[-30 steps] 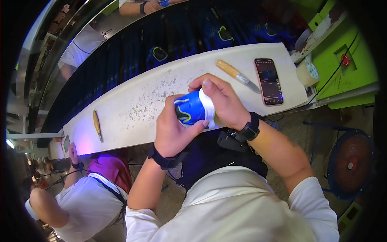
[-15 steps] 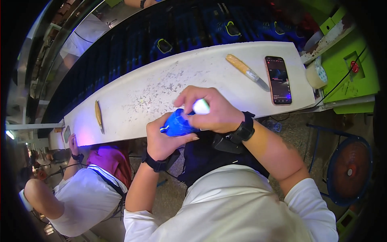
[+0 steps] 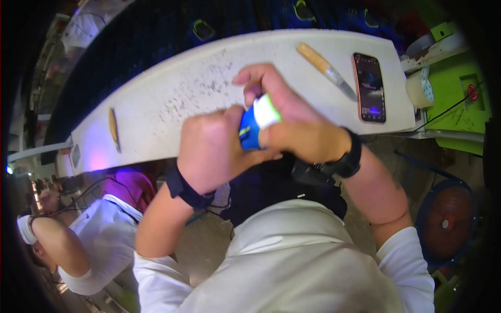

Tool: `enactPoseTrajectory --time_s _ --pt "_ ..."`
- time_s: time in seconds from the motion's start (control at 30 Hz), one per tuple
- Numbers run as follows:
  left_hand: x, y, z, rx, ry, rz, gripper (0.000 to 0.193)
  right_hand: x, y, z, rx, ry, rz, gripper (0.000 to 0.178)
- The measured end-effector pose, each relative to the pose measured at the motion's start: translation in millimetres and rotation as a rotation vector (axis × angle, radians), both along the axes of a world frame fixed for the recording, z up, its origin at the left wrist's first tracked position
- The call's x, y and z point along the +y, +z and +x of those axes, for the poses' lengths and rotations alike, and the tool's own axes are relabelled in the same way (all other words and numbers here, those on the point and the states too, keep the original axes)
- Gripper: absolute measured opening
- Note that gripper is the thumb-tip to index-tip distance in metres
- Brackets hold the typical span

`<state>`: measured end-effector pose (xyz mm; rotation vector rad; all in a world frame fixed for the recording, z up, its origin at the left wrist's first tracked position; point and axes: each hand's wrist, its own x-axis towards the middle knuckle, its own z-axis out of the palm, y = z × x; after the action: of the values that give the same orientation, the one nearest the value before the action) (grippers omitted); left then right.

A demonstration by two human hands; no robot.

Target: Assembling and checking shoe components on a production line.

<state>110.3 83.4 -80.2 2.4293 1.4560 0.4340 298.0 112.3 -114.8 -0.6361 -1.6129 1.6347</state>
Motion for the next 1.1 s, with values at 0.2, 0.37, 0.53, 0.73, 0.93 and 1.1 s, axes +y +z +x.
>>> enactPoseTrajectory --time_s 0.2,0.37,0.53,0.73,0.93,1.1 --pt "14.0 -7.8 3.9 0.009 -0.076 0.108 0.075 10.6 -5.7 -0.1 0.07 -0.101 0.005 0.046" --pt "-9.8 -45.2 -24.3 -0.567 0.001 -0.037 0.086 -37.4 -32.0 -6.4 0.081 -0.307 0.37 0.072" --pt "-64.6 -65.4 -42.0 -0.882 0.018 -0.11 0.09 -53.7 -68.1 -12.0 -0.386 -0.381 0.639 0.087" --pt "-74.0 -84.6 -47.1 -0.647 0.196 0.068 0.062 -54.4 -68.7 -22.1 -0.514 -0.236 0.572 0.086" --pt "-80.1 -89.4 -44.4 -0.881 0.36 -0.041 0.064 -56.2 -77.2 -12.0 -0.383 -0.445 0.689 0.059" --pt "-86.8 -83.5 -28.6 -0.974 0.436 -0.035 0.042 -58.8 -81.7 -12.7 -0.299 -0.418 0.785 0.037"
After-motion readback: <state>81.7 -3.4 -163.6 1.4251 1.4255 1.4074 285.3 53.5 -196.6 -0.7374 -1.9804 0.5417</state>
